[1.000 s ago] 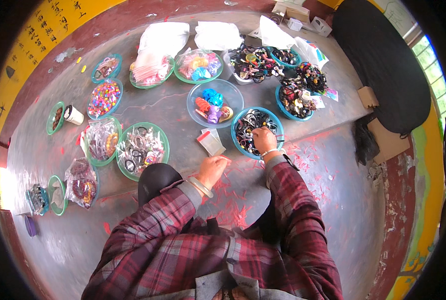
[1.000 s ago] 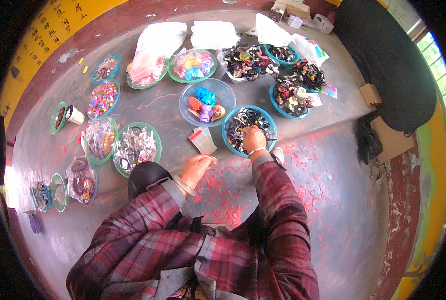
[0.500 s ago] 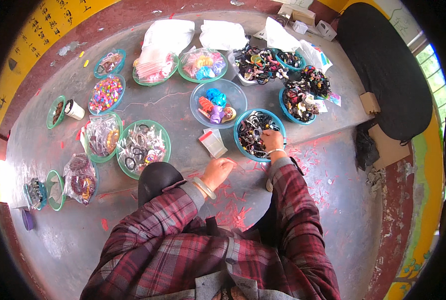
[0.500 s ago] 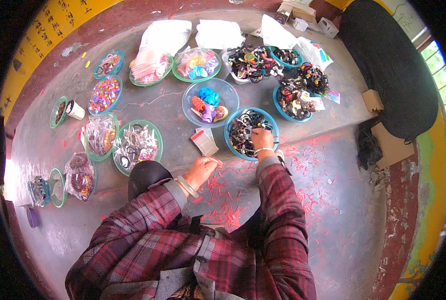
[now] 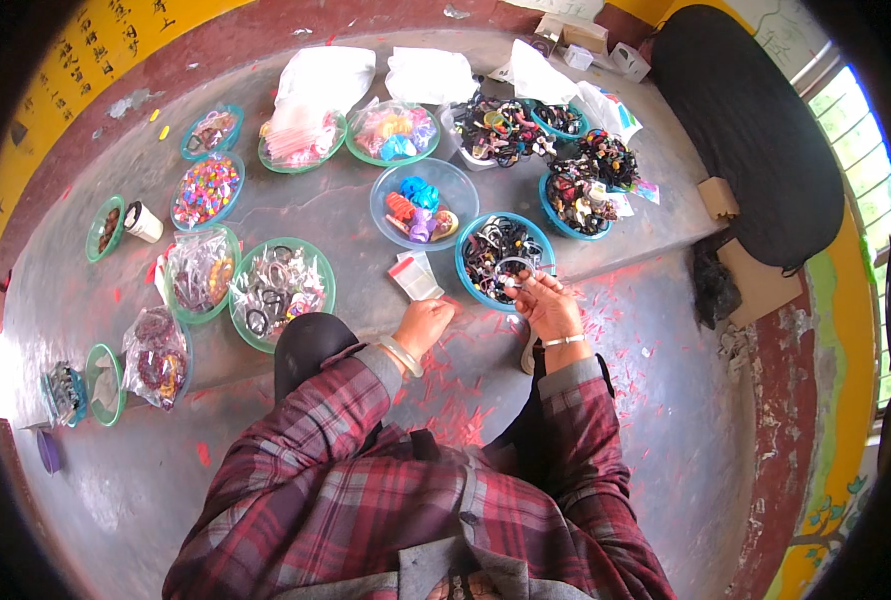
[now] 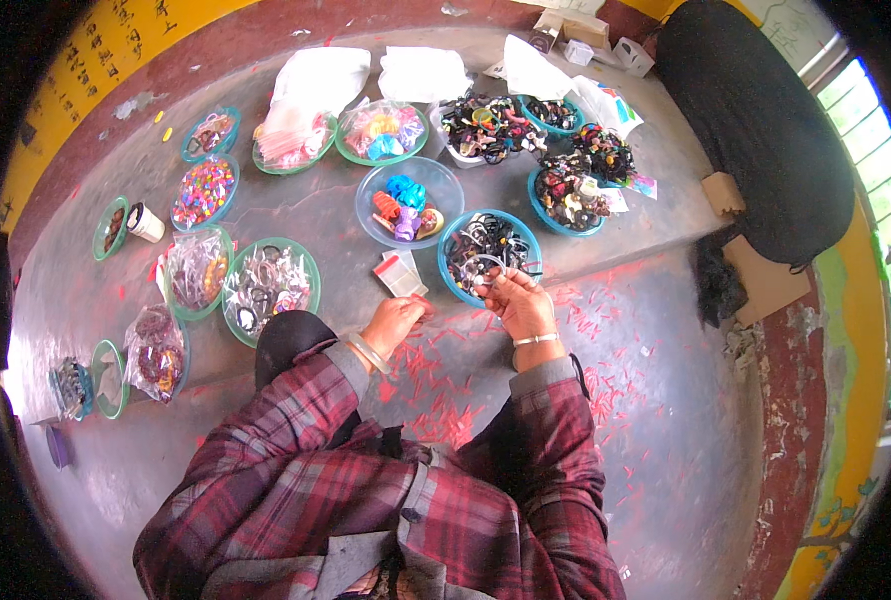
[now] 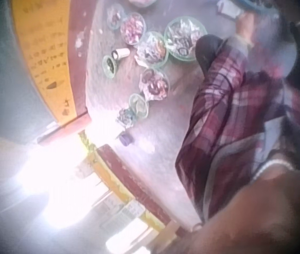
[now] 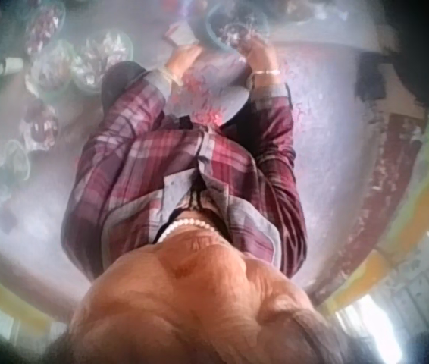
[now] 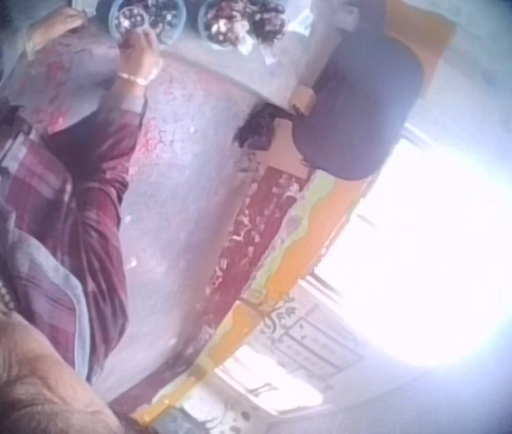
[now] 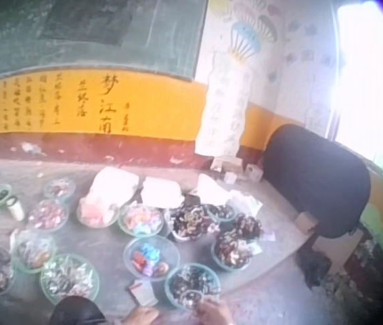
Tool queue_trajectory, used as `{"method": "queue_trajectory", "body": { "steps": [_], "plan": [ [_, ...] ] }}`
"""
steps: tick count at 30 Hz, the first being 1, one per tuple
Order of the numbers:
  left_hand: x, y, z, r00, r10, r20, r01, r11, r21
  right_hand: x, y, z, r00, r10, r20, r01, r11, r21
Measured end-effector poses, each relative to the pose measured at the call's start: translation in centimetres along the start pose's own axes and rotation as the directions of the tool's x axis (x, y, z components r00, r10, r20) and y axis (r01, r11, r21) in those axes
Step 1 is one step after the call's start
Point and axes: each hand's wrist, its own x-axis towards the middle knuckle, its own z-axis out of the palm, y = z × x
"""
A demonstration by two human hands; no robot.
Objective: The person sits on the floor surrounded by bowls of hair accessories and packaging materials. They repeatedly pick up small hair clips, place them into clear plastic bags, and seal the bags. The person handles the items one by one, organizing them into individual packages.
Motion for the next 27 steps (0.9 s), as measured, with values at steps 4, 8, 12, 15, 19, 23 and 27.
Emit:
{"method": "queue_trajectory", "body": {
  "steps": [4, 8, 12, 15, 19, 23, 27],
  "plan": [
    [0.0, -0.4, -0.2, 0.995, -0.020, 0.099, 0.025, 0.999, -0.047, -1.3, 1.0, 0.6, 0.998, 0.012, 0.059, -0.003, 0.989, -0.146],
    [-0.8, 1.0, 0.4, 0.980, -0.162, 0.118, 0.186, 0.955, -0.233, -1.5, 1.6, 1.2, 0.989, -0.006, 0.146, 0.065, 0.915, -0.398],
    [0.0, -0.7, 0.2, 0.989, -0.092, 0.120, 0.103, 0.990, -0.096, -1.7, 1.1, 2.6, 0.968, 0.010, 0.250, 0.173, 0.694, -0.699],
    [0.0, 0.0, 1.1, 0.995, -0.078, 0.061, 0.086, 0.984, -0.158, -1.0, 1.9, 1.7, 0.967, -0.043, 0.252, 0.232, 0.555, -0.799],
    [1.5, -3.3, 1.3, 0.997, 0.079, -0.005, -0.079, 0.992, -0.098, -1.1, 2.0, 1.7, 0.947, -0.136, 0.292, 0.322, 0.357, -0.877],
    [1.7, -3.6, 1.2, 0.998, 0.044, 0.033, -0.041, 0.995, -0.091, -2.0, 0.8, 2.8, 0.936, -0.196, 0.293, 0.328, 0.181, -0.927],
    [1.1, -2.5, 1.6, 0.991, 0.131, 0.004, -0.131, 0.989, -0.066, -1.6, 1.5, 2.0, 0.829, -0.295, 0.474, 0.514, 0.073, -0.854]
  ]
}}
